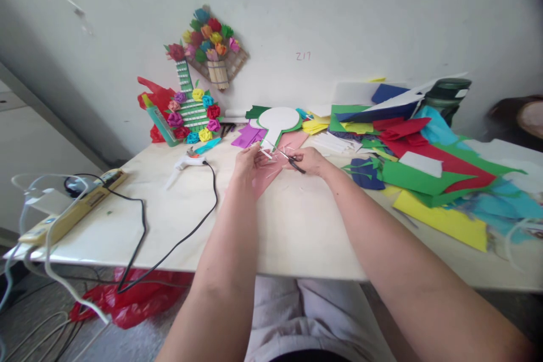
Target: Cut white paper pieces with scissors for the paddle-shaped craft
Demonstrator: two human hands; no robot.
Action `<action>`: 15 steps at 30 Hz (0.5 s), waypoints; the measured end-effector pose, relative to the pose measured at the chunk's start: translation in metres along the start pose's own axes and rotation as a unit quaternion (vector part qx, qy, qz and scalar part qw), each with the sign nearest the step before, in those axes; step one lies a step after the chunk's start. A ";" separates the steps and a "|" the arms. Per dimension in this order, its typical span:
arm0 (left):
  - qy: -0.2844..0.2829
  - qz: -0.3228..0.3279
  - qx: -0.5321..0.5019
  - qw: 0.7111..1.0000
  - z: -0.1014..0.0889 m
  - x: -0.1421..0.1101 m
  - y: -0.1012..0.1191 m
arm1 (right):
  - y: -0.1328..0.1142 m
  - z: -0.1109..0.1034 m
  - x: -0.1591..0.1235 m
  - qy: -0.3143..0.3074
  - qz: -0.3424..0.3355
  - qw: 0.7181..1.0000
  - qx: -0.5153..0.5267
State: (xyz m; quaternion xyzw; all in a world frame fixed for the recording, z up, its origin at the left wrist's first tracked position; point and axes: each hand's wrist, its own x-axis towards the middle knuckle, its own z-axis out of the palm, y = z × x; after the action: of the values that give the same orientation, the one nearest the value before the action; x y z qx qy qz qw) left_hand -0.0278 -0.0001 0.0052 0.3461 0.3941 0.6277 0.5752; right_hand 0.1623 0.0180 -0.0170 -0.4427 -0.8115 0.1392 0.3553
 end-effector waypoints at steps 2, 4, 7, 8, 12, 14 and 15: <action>0.003 0.002 0.001 1.000 0.000 0.000 0.000 | 0.000 -0.001 -0.001 -0.008 -0.002 1.000 -0.007; 0.007 0.005 -0.002 1.000 -0.001 0.001 0.000 | -0.001 -0.001 -0.001 -0.016 -0.006 1.000 -0.012; 0.013 0.004 -0.006 1.000 -0.003 0.003 -0.001 | -0.003 -0.002 -0.002 -0.020 -0.011 1.000 -0.016; 0.013 0.004 -0.007 1.000 -0.003 0.004 -0.001 | -0.005 -0.003 -0.002 -0.022 -0.011 1.000 -0.019; 0.015 0.011 -0.020 1.000 -0.006 0.007 -0.004 | -0.013 -0.006 -0.003 -0.039 -0.006 0.998 -0.038; 0.013 0.012 -0.032 0.999 -0.006 0.008 -0.005 | -0.018 -0.008 -0.004 -0.045 0.002 0.998 -0.054; 0.011 0.010 -0.037 0.999 -0.007 0.009 -0.005 | -0.020 -0.009 -0.004 -0.046 0.005 0.997 -0.064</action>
State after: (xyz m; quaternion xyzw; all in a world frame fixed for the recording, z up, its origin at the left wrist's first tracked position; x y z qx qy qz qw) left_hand -0.0323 0.0085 -0.0023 0.3215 0.3731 0.6513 0.5773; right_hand 0.1578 0.0020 -0.0013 -0.4620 -0.8318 0.1092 0.2878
